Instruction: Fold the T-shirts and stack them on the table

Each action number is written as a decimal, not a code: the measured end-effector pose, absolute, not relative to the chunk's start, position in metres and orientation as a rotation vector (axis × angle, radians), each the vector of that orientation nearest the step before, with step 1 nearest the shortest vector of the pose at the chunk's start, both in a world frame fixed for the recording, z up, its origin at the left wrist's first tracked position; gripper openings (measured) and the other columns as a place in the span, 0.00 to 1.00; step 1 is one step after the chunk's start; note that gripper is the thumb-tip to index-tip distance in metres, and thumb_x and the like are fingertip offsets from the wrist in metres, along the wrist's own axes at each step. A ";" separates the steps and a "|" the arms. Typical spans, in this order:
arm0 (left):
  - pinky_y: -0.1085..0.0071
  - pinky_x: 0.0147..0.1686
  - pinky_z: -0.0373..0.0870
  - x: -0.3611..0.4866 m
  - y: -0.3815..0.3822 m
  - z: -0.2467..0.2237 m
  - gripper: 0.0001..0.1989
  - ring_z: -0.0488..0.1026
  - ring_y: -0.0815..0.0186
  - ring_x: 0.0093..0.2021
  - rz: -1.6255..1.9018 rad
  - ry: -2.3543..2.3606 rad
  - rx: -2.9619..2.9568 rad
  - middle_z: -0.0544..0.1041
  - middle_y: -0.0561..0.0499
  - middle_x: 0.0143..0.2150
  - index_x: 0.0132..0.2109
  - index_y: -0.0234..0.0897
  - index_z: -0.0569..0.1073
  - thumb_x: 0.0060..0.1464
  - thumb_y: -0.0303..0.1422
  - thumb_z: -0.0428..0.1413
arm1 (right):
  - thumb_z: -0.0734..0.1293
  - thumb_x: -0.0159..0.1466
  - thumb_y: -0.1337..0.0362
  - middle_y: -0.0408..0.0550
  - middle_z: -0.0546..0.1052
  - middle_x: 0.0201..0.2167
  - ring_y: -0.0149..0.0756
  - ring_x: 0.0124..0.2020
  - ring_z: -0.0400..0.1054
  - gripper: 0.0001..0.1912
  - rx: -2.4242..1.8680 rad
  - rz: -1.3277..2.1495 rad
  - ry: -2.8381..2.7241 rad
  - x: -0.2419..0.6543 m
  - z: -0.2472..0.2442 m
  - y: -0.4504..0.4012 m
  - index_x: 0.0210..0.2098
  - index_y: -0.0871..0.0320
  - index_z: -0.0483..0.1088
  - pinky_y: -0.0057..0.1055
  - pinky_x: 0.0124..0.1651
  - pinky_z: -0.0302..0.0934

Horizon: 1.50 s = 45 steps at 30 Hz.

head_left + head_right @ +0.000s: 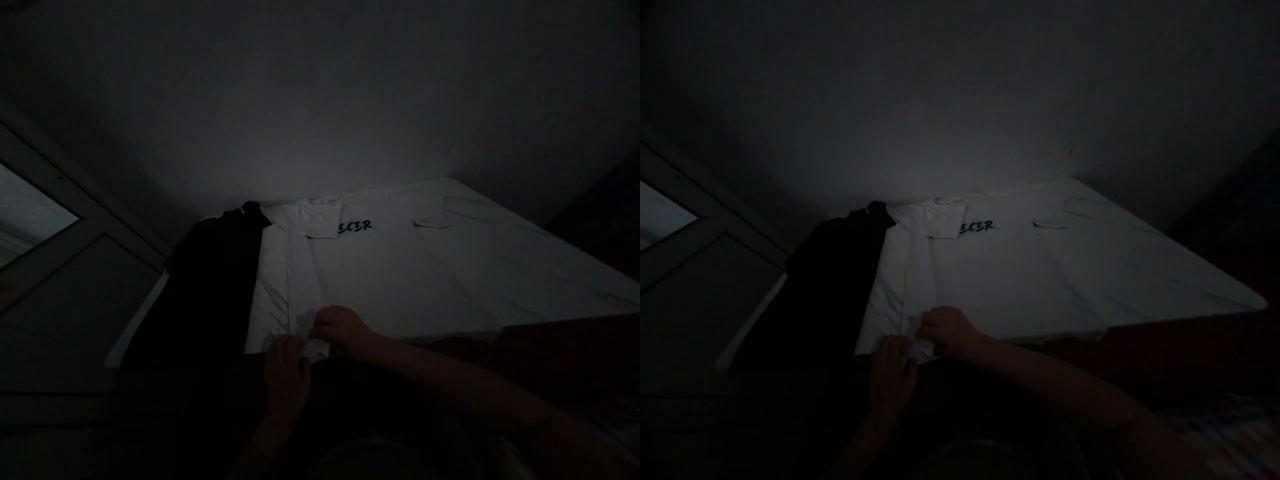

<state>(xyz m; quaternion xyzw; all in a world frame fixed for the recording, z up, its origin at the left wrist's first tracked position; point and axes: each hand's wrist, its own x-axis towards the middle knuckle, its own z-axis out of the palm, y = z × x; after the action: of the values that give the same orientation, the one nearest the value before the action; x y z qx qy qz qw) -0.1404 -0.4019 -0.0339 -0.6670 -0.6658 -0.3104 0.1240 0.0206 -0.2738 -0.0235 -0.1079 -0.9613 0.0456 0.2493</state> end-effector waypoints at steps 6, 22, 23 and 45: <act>0.66 0.39 0.71 -0.158 -0.417 -0.040 0.18 0.72 0.61 0.40 -0.907 -2.013 -2.104 0.73 0.48 0.38 0.42 0.42 0.70 0.46 0.19 0.48 | 0.61 0.70 0.64 0.48 0.74 0.33 0.35 0.35 0.65 0.09 -0.106 0.094 -2.527 0.036 -0.030 -0.279 0.43 0.56 0.73 0.32 0.37 0.57; 0.70 0.34 0.73 -0.165 -0.421 -0.042 0.18 0.74 0.65 0.34 -1.002 -2.414 -2.118 0.75 0.52 0.35 0.38 0.43 0.71 0.41 0.22 0.47 | 0.59 0.63 0.70 0.50 0.75 0.36 0.37 0.40 0.67 0.13 -0.057 0.509 -2.484 0.041 -0.020 -0.276 0.40 0.56 0.74 0.34 0.42 0.61; 0.72 0.33 0.72 -0.165 -0.423 -0.035 0.17 0.74 0.66 0.33 -0.943 -2.388 -2.236 0.75 0.52 0.35 0.38 0.43 0.71 0.43 0.21 0.47 | 0.60 0.61 0.70 0.49 0.75 0.36 0.38 0.40 0.66 0.12 -0.038 0.537 -2.542 0.042 -0.016 -0.276 0.39 0.56 0.74 0.34 0.42 0.61; 0.42 0.65 0.53 -0.230 -0.315 0.013 0.37 0.44 0.43 0.72 0.042 -1.568 -3.152 0.43 0.48 0.74 0.70 0.58 0.51 0.58 0.53 0.54 | 0.67 0.66 0.53 0.54 0.54 0.70 0.48 0.72 0.41 0.35 -0.140 0.842 -2.816 0.071 0.002 -0.272 0.69 0.51 0.54 0.53 0.71 0.39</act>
<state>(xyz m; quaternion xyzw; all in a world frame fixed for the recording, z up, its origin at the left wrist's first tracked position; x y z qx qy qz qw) -0.2303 -0.3147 0.0134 -0.8792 -0.4374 0.0118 -0.1886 0.0713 -0.2722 0.0021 -0.0474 -0.9523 0.2848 0.0991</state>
